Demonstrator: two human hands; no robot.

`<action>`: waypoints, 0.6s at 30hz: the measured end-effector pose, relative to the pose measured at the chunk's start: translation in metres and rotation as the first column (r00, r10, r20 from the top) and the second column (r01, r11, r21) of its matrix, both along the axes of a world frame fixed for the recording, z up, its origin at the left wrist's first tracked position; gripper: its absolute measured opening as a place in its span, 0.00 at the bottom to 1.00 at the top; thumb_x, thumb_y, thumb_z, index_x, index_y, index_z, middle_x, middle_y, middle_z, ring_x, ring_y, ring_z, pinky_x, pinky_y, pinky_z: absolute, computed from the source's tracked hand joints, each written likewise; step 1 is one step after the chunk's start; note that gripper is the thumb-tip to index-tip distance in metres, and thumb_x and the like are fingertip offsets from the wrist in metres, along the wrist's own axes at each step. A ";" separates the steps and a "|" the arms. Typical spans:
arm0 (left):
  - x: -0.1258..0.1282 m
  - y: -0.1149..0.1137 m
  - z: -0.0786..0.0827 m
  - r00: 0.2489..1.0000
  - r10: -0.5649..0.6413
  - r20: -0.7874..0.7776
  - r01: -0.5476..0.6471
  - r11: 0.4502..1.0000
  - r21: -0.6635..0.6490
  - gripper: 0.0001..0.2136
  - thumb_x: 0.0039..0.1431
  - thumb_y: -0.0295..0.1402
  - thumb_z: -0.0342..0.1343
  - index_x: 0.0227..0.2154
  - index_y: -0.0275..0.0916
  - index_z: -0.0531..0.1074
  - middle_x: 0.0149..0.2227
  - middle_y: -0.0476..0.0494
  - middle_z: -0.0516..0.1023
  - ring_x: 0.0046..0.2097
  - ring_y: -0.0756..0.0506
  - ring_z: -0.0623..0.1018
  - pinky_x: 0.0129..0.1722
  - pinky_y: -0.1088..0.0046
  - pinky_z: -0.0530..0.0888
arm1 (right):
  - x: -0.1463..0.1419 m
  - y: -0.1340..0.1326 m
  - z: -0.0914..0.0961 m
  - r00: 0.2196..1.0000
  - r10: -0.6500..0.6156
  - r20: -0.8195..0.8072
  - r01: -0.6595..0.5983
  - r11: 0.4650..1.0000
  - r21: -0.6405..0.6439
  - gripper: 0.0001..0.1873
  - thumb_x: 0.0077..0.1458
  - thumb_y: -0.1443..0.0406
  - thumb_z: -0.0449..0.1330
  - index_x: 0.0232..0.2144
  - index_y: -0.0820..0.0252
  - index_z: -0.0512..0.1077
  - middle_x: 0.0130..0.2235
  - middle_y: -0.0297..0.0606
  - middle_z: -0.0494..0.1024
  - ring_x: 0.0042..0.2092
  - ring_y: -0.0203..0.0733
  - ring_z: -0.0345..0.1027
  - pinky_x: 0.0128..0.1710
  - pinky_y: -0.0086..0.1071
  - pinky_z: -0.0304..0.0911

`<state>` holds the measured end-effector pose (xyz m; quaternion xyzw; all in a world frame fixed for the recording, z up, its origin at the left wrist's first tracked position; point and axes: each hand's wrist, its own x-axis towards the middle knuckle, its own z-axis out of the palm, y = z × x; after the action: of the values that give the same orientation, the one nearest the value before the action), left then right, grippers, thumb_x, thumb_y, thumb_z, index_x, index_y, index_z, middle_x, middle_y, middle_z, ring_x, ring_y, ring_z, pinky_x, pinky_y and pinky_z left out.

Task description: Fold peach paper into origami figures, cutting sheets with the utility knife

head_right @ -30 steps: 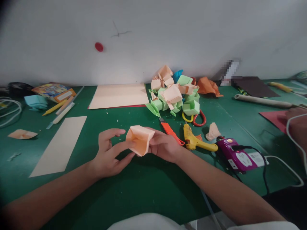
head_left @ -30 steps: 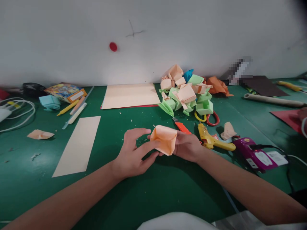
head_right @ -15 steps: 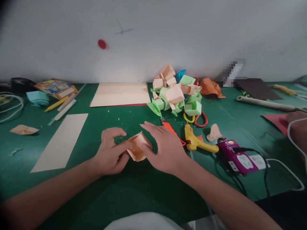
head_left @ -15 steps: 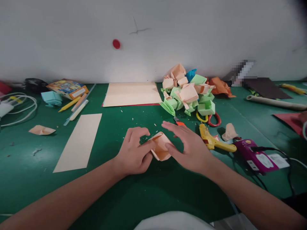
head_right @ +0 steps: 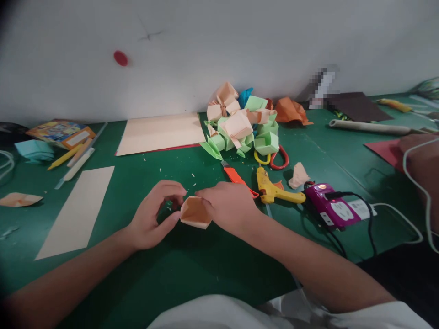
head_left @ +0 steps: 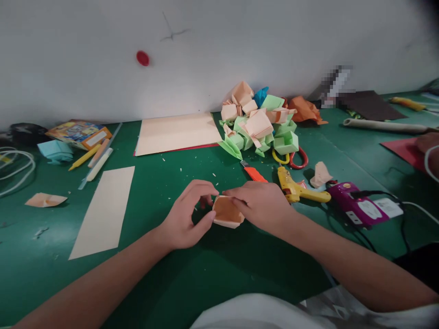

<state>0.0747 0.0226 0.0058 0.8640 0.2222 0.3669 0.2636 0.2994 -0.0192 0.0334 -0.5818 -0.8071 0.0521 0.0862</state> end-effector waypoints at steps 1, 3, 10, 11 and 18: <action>0.002 0.001 0.003 1.000 0.016 -0.024 -0.018 0.998 -0.060 0.13 0.64 0.31 0.54 0.51 0.41 0.68 0.48 0.39 0.72 0.39 0.47 0.75 0.36 0.70 0.76 | 0.000 0.000 0.000 0.999 0.010 0.031 -0.010 1.000 0.003 0.17 0.68 0.63 0.52 0.47 0.47 0.81 0.38 0.34 0.85 0.39 0.42 0.76 0.30 0.32 0.52; 0.008 0.003 0.011 0.992 0.056 -0.114 -0.068 0.991 -0.113 0.08 0.65 0.35 0.55 0.45 0.41 0.73 0.42 0.44 0.76 0.36 0.49 0.75 0.33 0.73 0.73 | -0.001 -0.001 0.002 0.997 0.014 0.081 -0.014 1.000 -0.003 0.17 0.68 0.62 0.52 0.47 0.48 0.81 0.36 0.36 0.84 0.38 0.43 0.76 0.28 0.33 0.49; 0.022 0.006 0.027 0.925 0.130 -0.358 -0.135 0.991 0.011 0.07 0.65 0.30 0.54 0.35 0.40 0.77 0.37 0.48 0.80 0.37 0.50 0.78 0.34 0.75 0.71 | -0.002 0.000 0.004 0.997 -0.009 0.080 0.015 0.997 -0.078 0.17 0.66 0.64 0.52 0.46 0.46 0.81 0.37 0.36 0.84 0.39 0.42 0.75 0.26 0.34 0.45; 0.021 0.006 0.028 0.914 0.136 -0.382 -0.132 0.991 0.037 0.08 0.66 0.31 0.53 0.34 0.40 0.77 0.37 0.48 0.80 0.38 0.49 0.78 0.34 0.75 0.71 | -0.002 0.001 0.003 0.997 -0.018 0.072 0.023 0.997 -0.071 0.17 0.66 0.64 0.53 0.44 0.46 0.81 0.37 0.36 0.84 0.39 0.42 0.75 0.27 0.34 0.45; 0.021 0.002 0.035 0.879 0.165 -0.448 -0.165 0.985 0.038 0.09 0.61 0.28 0.53 0.29 0.40 0.78 0.32 0.49 0.79 0.33 0.49 0.77 0.29 0.74 0.68 | -0.011 0.010 0.021 0.983 0.055 0.175 -0.027 0.987 -0.161 0.08 0.57 0.69 0.58 0.31 0.57 0.78 0.35 0.39 0.82 0.42 0.46 0.74 0.26 0.32 0.48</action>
<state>0.0960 0.0251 0.0408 0.9030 0.3501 0.1784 0.1736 0.2885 -0.0089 0.0543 -0.5723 -0.8168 0.0653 -0.0340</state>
